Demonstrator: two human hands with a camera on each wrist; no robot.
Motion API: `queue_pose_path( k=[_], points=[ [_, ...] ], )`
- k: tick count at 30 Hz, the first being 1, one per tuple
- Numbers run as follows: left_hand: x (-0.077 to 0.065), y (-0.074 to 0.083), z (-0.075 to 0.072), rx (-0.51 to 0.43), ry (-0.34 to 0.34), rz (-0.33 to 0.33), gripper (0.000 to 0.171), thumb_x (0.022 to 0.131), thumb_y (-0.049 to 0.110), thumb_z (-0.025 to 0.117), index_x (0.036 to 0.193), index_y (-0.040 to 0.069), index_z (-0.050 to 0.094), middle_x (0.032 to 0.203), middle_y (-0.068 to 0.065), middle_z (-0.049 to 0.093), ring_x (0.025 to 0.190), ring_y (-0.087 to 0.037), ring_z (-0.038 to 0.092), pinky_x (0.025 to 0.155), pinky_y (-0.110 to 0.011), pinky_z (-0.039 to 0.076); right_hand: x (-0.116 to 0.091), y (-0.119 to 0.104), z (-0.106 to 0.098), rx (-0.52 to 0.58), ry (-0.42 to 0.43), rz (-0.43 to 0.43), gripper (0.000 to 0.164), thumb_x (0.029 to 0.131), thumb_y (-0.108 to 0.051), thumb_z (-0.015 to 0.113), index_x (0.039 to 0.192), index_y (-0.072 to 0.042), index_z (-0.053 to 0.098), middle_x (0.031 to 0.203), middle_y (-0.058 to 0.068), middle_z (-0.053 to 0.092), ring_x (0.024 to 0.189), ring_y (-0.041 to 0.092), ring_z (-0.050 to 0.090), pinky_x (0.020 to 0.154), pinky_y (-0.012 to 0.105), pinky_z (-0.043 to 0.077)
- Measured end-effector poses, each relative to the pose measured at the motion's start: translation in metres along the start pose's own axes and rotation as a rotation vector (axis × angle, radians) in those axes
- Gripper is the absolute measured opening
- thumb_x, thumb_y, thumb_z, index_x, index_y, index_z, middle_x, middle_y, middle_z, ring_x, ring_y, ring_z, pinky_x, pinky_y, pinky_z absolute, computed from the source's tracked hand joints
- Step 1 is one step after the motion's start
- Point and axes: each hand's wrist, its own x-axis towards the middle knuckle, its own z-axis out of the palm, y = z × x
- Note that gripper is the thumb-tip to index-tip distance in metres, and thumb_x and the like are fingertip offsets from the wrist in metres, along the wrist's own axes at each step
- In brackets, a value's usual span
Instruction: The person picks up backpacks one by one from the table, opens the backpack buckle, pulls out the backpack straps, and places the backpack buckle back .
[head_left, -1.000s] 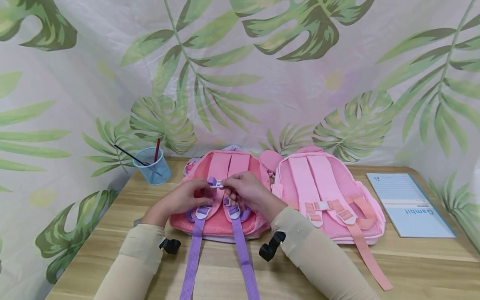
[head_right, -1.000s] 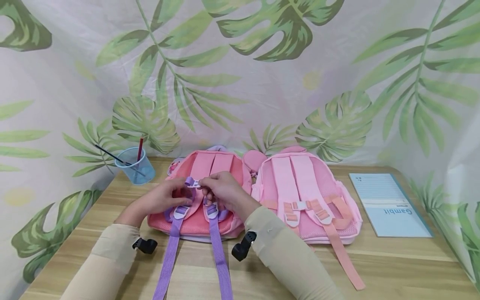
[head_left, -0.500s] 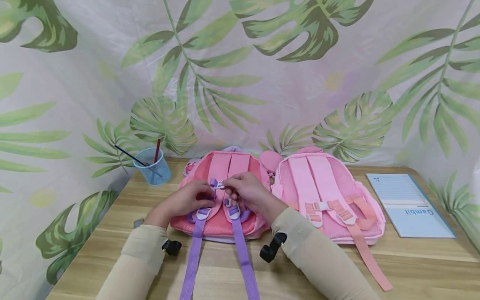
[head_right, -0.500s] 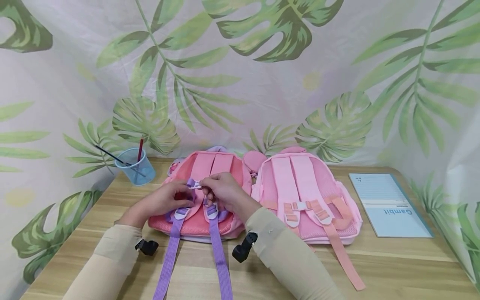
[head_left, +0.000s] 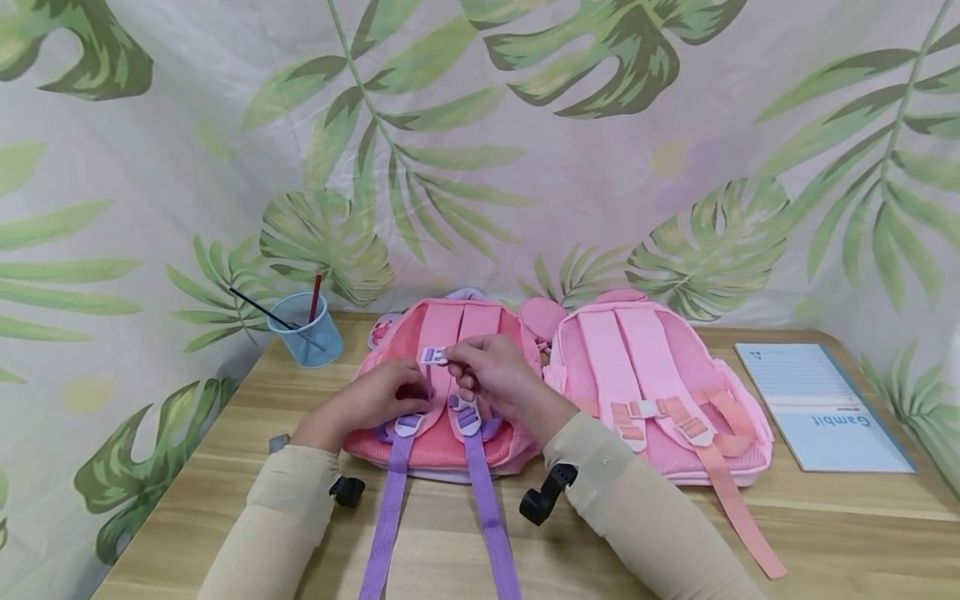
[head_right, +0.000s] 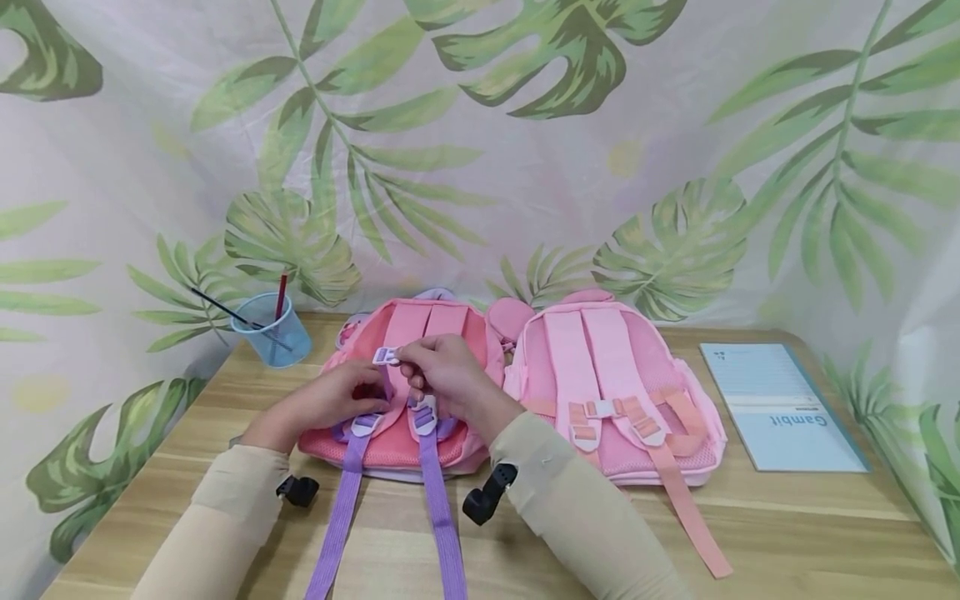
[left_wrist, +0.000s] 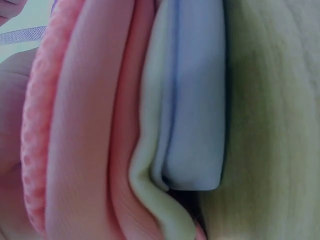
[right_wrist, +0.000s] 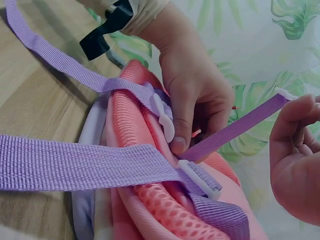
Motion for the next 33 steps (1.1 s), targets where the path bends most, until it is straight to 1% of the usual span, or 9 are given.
queue_pose_path(
  k=[4, 7, 10, 13, 18, 22, 26, 29, 33],
  points=[
    [-0.002, 0.0, 0.0, 0.004, 0.006, -0.015, 0.009, 0.098, 0.019, 0.081, 0.107, 0.017, 0.08, 0.1, 0.006, 0.071, 0.093, -0.009, 0.062, 0.092, -0.035, 0.057, -0.001, 0.0, 0.001, -0.001, 0.007, -0.001, 0.018, 0.107, -0.013, 0.061, 0.095, -0.003, 0.069, 0.07, -0.001, 0.056, 0.056, 0.011, 0.046, 0.051, 0.022, 0.044],
    [-0.003, 0.0, 0.001, -0.002, 0.023, -0.027, 0.011, 0.098, 0.018, 0.082, 0.109, 0.015, 0.08, 0.103, 0.005, 0.073, 0.096, -0.009, 0.064, 0.096, -0.039, 0.057, -0.002, -0.001, 0.0, -0.014, 0.002, 0.0, 0.019, 0.108, -0.016, 0.061, 0.097, -0.003, 0.069, 0.07, -0.001, 0.056, 0.053, 0.012, 0.047, 0.049, 0.023, 0.04],
    [-0.004, 0.0, 0.001, -0.029, 0.039, -0.028, 0.014, 0.097, 0.016, 0.082, 0.11, 0.014, 0.079, 0.104, 0.004, 0.074, 0.097, -0.01, 0.065, 0.096, -0.039, 0.058, -0.002, -0.001, -0.001, -0.03, -0.006, 0.005, 0.019, 0.108, -0.018, 0.062, 0.097, -0.004, 0.069, 0.068, -0.001, 0.054, 0.051, 0.012, 0.047, 0.047, 0.026, 0.034],
    [-0.004, 0.001, -0.001, -0.07, 0.042, -0.033, 0.016, 0.097, 0.016, 0.082, 0.112, 0.013, 0.077, 0.104, 0.003, 0.074, 0.096, -0.012, 0.064, 0.094, -0.037, 0.058, -0.002, -0.001, -0.002, -0.041, -0.007, 0.014, 0.019, 0.107, -0.02, 0.063, 0.096, -0.005, 0.069, 0.067, -0.001, 0.054, 0.049, 0.012, 0.046, 0.045, 0.027, 0.031],
    [-0.008, 0.005, -0.007, -0.107, 0.055, -0.067, 0.024, 0.099, 0.021, 0.08, 0.121, 0.012, 0.075, 0.108, 0.0, 0.073, 0.097, -0.015, 0.063, 0.092, -0.036, 0.056, -0.003, -0.001, -0.001, -0.044, -0.011, 0.014, 0.019, 0.106, -0.019, 0.064, 0.093, -0.006, 0.068, 0.066, -0.002, 0.053, 0.049, 0.011, 0.047, 0.046, 0.026, 0.032],
    [-0.012, 0.011, -0.015, -0.127, 0.102, -0.077, 0.031, 0.102, 0.024, 0.077, 0.129, 0.011, 0.072, 0.109, -0.002, 0.071, 0.097, -0.018, 0.061, 0.088, -0.036, 0.054, -0.004, -0.001, -0.001, -0.052, -0.013, 0.0, 0.019, 0.106, -0.019, 0.064, 0.093, -0.006, 0.068, 0.067, -0.002, 0.054, 0.05, 0.011, 0.048, 0.047, 0.025, 0.033],
    [-0.014, 0.019, -0.024, -0.157, 0.191, -0.043, 0.032, 0.103, 0.022, 0.075, 0.132, 0.01, 0.071, 0.107, -0.002, 0.071, 0.096, -0.019, 0.059, 0.084, -0.034, 0.05, -0.004, 0.0, -0.003, -0.054, -0.013, -0.001, 0.018, 0.108, -0.018, 0.063, 0.099, -0.004, 0.069, 0.068, -0.002, 0.054, 0.049, 0.012, 0.048, 0.047, 0.025, 0.034],
    [-0.015, 0.025, -0.028, -0.173, 0.252, 0.001, 0.033, 0.104, 0.018, 0.073, 0.135, 0.009, 0.069, 0.109, -0.003, 0.071, 0.097, -0.019, 0.058, 0.084, -0.032, 0.049, -0.003, 0.001, -0.004, -0.052, -0.016, 0.006, 0.017, 0.108, -0.018, 0.062, 0.102, -0.003, 0.068, 0.068, -0.002, 0.054, 0.048, 0.012, 0.048, 0.046, 0.025, 0.034],
    [-0.016, 0.032, -0.031, -0.18, 0.284, 0.048, 0.033, 0.104, 0.015, 0.072, 0.137, 0.01, 0.068, 0.113, -0.003, 0.07, 0.098, -0.018, 0.057, 0.085, -0.031, 0.049, -0.003, 0.002, -0.005, -0.07, -0.016, 0.016, 0.019, 0.108, -0.02, 0.063, 0.1, -0.003, 0.067, 0.067, -0.002, 0.054, 0.047, 0.011, 0.049, 0.045, 0.026, 0.034]
  ],
)
